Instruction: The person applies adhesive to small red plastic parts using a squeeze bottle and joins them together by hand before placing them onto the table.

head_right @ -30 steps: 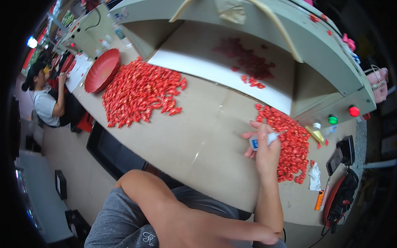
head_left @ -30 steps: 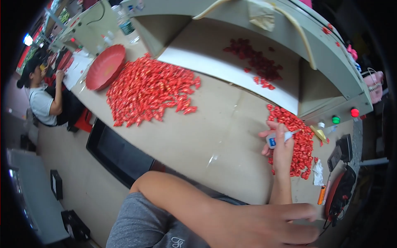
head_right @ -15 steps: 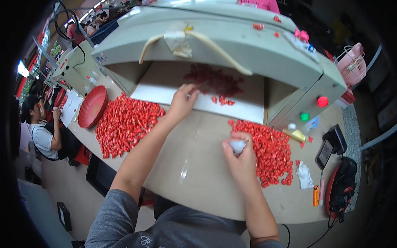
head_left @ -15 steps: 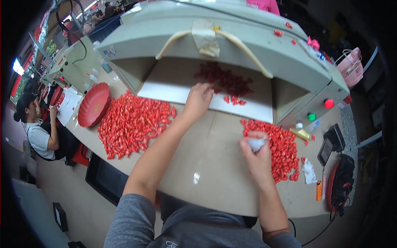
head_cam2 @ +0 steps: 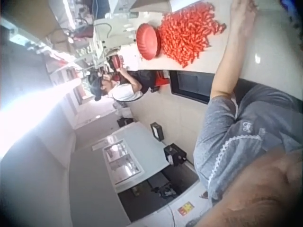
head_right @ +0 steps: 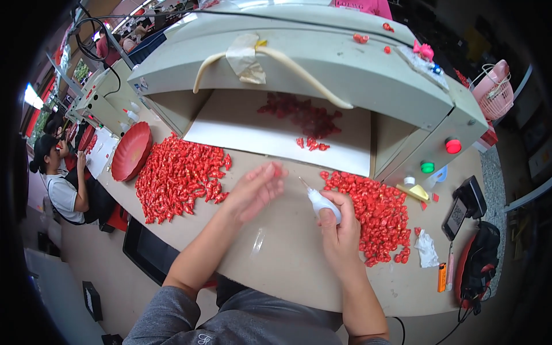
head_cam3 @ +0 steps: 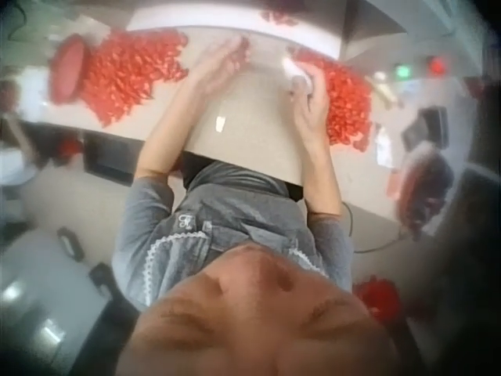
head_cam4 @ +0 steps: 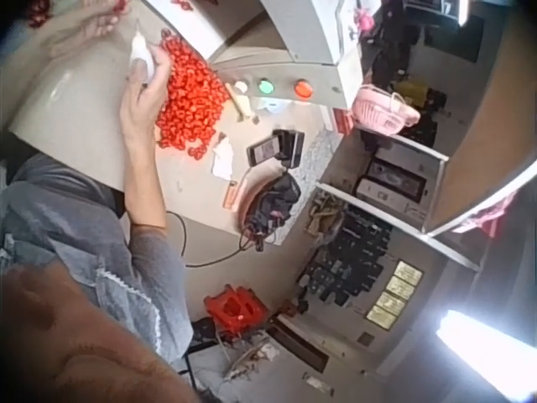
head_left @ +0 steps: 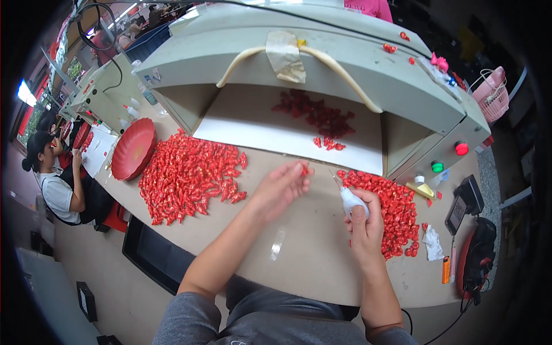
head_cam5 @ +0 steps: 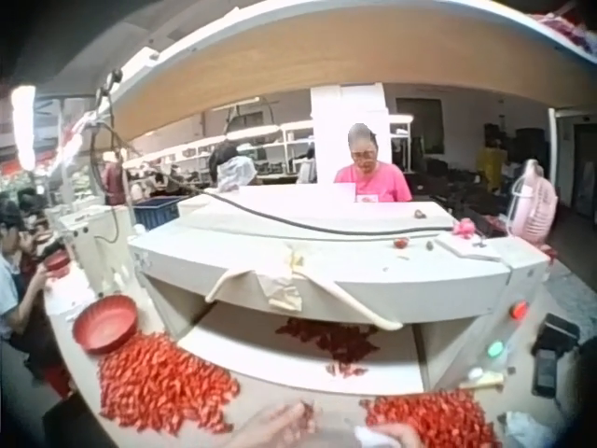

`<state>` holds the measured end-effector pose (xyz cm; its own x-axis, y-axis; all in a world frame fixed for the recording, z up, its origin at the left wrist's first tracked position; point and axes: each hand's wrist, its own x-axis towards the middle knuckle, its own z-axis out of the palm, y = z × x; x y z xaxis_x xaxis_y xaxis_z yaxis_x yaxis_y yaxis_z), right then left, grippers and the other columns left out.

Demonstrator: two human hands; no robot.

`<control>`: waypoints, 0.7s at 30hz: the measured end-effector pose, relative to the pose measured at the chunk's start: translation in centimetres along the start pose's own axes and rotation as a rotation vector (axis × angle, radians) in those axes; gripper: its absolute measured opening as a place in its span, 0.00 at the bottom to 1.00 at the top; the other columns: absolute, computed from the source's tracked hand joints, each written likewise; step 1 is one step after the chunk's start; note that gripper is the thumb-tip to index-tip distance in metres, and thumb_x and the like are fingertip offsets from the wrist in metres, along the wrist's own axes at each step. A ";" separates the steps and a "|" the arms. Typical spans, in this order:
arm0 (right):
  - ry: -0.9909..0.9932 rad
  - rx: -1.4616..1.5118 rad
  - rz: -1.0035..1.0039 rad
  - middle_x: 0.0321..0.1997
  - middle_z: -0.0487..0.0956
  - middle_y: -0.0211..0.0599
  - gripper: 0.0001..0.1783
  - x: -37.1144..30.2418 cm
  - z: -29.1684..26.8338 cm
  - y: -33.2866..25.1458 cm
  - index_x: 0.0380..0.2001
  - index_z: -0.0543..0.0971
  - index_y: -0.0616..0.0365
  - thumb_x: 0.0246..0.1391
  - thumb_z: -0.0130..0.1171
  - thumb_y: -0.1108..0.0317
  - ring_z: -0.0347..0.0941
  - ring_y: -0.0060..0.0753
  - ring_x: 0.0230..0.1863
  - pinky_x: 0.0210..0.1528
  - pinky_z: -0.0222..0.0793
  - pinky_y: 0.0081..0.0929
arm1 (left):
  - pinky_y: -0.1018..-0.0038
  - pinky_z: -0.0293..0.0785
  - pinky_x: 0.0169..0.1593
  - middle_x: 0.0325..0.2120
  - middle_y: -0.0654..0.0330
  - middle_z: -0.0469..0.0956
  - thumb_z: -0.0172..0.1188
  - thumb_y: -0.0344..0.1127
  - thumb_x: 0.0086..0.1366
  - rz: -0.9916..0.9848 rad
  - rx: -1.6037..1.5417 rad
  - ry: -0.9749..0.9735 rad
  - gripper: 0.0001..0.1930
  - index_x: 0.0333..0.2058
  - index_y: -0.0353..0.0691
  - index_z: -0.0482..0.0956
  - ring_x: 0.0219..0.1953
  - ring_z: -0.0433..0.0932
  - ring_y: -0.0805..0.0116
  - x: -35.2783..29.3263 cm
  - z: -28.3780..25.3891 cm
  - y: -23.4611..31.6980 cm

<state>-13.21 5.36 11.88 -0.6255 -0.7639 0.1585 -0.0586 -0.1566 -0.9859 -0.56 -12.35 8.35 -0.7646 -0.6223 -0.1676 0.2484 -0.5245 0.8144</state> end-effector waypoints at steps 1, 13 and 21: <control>0.003 -0.001 0.016 0.32 0.74 0.27 0.17 -0.2 -0.2 0.3 0.41 0.74 0.63 0.59 0.60 0.60 0.66 0.14 0.30 0.31 0.63 0.15 | 0.75 0.74 0.44 0.41 0.61 0.77 0.54 0.40 0.69 -0.092 -0.175 0.015 0.15 0.50 0.40 0.72 0.37 0.75 0.73 -1.8 0.6 -0.6; -0.013 -0.311 -0.311 0.26 0.76 0.34 0.14 -1.0 0.2 0.7 0.30 0.76 0.62 0.52 0.67 0.63 0.69 0.21 0.25 0.27 0.64 0.19 | 0.74 0.75 0.47 0.42 0.59 0.76 0.55 0.37 0.68 -0.215 -0.561 -0.002 0.14 0.49 0.40 0.72 0.40 0.74 0.72 -6.5 -0.2 -4.5; -0.062 -0.415 -0.429 0.27 0.76 0.39 0.14 -1.2 0.3 1.0 0.33 0.75 0.61 0.48 0.69 0.66 0.73 0.32 0.27 0.28 0.67 0.25 | 0.75 0.72 0.43 0.37 0.63 0.76 0.55 0.36 0.68 -0.171 -0.619 -0.113 0.08 0.43 0.42 0.73 0.36 0.72 0.73 -6.4 -0.7 -5.5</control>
<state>-12.25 5.91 10.75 -0.4331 -0.7233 0.5379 -0.6029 -0.2111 -0.7694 3.37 -5.93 4.59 -0.8732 -0.4533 -0.1791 0.3888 -0.8694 0.3049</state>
